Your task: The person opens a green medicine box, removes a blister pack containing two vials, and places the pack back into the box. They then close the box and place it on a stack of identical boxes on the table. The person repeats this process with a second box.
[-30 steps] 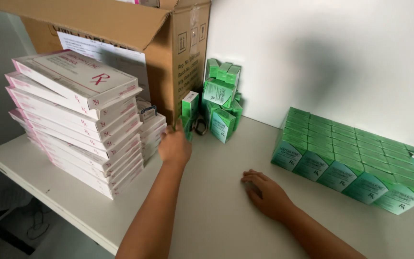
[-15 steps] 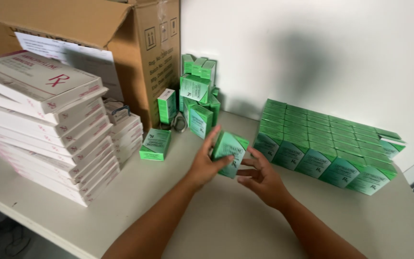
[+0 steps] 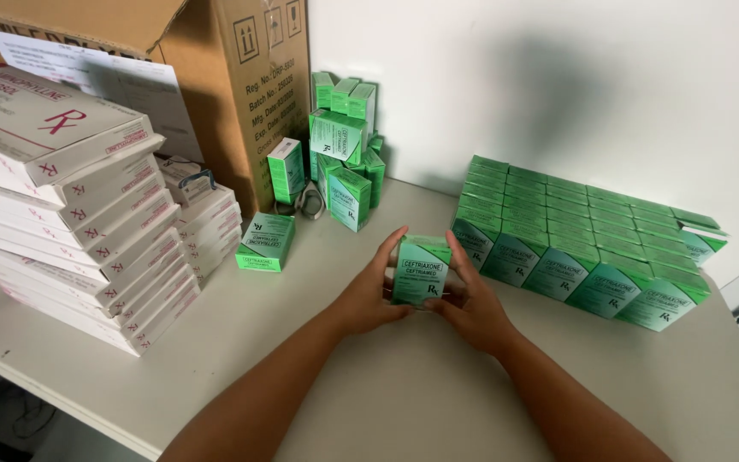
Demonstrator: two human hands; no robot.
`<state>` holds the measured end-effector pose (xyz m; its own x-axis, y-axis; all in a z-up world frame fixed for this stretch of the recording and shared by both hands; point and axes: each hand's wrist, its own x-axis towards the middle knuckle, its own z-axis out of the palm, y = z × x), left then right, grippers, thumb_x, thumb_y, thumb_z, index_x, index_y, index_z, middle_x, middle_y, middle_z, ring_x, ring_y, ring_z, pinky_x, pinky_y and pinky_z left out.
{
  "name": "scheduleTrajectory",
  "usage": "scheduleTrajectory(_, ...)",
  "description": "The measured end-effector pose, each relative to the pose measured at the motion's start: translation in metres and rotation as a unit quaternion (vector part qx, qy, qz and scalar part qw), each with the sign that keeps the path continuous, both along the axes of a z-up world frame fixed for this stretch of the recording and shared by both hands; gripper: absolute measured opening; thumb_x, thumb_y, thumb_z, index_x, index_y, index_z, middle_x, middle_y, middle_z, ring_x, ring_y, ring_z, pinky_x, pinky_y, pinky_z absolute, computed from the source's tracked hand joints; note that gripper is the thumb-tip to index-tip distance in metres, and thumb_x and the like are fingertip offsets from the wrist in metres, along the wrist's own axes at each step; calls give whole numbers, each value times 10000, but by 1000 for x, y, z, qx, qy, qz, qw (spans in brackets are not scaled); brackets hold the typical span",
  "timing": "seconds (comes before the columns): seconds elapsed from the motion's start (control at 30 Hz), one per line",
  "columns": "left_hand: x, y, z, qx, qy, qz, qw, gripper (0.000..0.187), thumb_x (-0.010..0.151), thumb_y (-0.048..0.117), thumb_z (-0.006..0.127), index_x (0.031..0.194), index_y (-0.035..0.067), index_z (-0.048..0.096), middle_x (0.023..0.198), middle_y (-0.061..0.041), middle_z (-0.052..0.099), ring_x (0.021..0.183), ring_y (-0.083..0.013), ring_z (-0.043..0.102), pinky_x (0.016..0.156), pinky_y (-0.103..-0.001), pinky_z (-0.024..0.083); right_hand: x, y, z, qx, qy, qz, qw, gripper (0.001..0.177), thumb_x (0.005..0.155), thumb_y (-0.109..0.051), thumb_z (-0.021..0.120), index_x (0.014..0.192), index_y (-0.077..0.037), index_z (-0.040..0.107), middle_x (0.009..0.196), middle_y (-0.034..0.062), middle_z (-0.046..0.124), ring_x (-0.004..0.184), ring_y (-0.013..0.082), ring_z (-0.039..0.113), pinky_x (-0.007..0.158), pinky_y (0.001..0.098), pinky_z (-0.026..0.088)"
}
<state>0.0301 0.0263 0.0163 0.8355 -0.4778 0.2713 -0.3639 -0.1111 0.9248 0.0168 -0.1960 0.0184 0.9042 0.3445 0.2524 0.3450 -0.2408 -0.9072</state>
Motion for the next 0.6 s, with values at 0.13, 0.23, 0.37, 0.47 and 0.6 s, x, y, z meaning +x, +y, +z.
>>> scheduleTrajectory(0.13,-1,1,2,2,-26,35,999,1222,714,2,871,1637,294,126,1457,-184,557,1032,-257,735,827,-400,637,4,-3,-10,26,-25,20,999,1119,834,68,715,1633,-282,14,1647,171,317,1348,294,555,1020,393,549)
scheduleTrajectory(0.23,5,1,-2,8,14,50,999,1276,712,60,875,1671,306,69,1307,-204,636,1036,-239,741,851,-362,639,8,-4,-13,48,-11,5,999,1095,856,34,688,1629,-280,-22,1623,161,351,1339,294,565,1007,388,550)
scheduleTrajectory(0.37,11,-1,-6,-96,123,75,985,1219,727,100,884,1646,280,102,1293,-220,640,1045,-278,742,833,-394,627,17,-10,-24,114,24,-42,992,783,945,-81,650,1616,-157,253,1574,167,489,1307,267,607,1014,386,563)
scheduleTrajectory(0.47,10,-4,-4,-154,164,81,971,1187,712,97,875,1631,280,146,1286,-238,616,1053,-299,732,820,-438,650,16,-10,-24,125,55,-58,989,666,944,-119,688,1563,-81,444,1515,201,568,1285,253,631,1021,380,563)
scheduleTrajectory(0.6,12,-3,-9,-144,144,80,976,1177,707,80,877,1623,301,173,1271,-251,622,1058,-290,735,841,-413,642,8,-1,-14,111,90,-44,989,785,845,-117,779,1546,-83,426,1436,177,619,1233,234,670,1007,367,588)
